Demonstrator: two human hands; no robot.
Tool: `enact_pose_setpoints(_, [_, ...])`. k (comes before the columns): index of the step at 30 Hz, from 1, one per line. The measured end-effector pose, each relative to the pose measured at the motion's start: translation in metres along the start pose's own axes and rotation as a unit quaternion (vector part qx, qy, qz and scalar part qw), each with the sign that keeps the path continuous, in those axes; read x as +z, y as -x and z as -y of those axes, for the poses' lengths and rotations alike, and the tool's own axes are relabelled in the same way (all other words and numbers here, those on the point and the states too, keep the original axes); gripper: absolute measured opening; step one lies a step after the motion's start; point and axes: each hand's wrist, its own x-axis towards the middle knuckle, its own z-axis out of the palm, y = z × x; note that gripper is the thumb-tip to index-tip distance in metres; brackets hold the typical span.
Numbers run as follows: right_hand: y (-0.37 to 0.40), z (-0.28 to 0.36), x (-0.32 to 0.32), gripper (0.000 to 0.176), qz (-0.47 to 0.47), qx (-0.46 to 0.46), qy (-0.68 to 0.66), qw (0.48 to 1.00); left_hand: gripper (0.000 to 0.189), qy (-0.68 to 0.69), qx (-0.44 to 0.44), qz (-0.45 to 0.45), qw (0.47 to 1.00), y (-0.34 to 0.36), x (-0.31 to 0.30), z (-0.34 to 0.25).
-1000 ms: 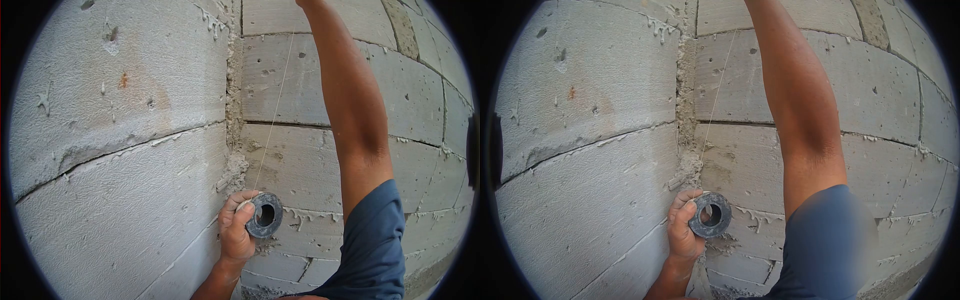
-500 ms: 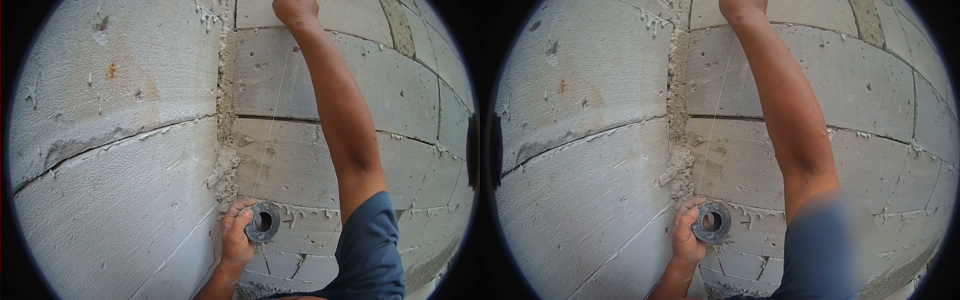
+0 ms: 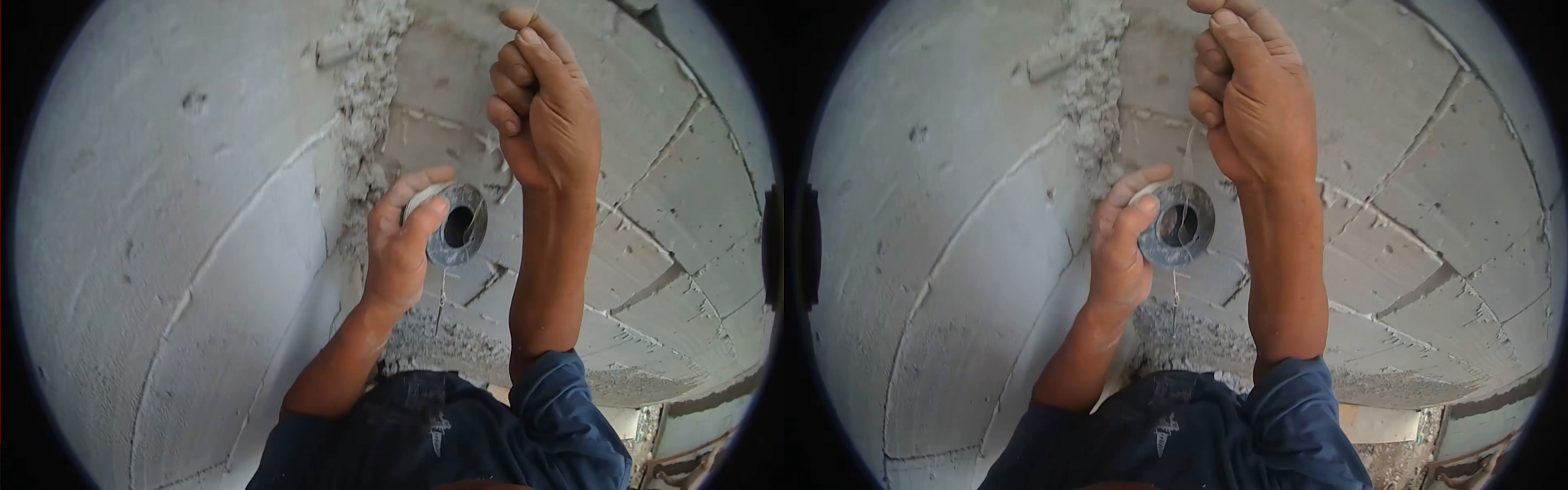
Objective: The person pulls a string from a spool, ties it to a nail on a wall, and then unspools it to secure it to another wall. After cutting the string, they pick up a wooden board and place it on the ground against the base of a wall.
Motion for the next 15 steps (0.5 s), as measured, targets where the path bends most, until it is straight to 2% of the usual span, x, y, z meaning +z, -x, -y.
enact_pose_setpoints(3, [0.055,-0.043,-0.031,0.021,-0.001,0.089,-0.05,0.995,0.039,0.032,-0.026,-0.084,0.996,0.033,-0.025,0.022])
enact_pose_setpoints(4, [0.076,-0.054,-0.043,0.021,0.02,0.091,-0.051,0.994,0.04,0.03,-0.03,-0.114,0.993,0.05,-0.034,0.032])
enact_pose_setpoints(7, [0.133,-0.069,-0.068,0.022,0.029,0.157,-0.121,0.98,0.042,-0.038,-0.062,-0.205,0.976,0.112,-0.058,0.063])
enact_pose_setpoints(11, [0.21,-0.103,-0.093,0.024,0.011,0.282,-0.161,0.946,0.038,-0.063,-0.111,-0.329,0.935,0.201,-0.065,0.096])
enact_pose_setpoints(12, [0.232,-0.116,-0.102,0.023,-0.004,0.313,-0.178,0.933,0.037,-0.141,-0.119,-0.34,0.922,0.224,-0.066,0.105])
enact_pose_setpoints(15, [0.294,-0.143,-0.118,0.022,-0.025,0.358,-0.253,0.898,0.044,-0.063,-0.172,-0.383,0.905,0.278,-0.056,0.112])
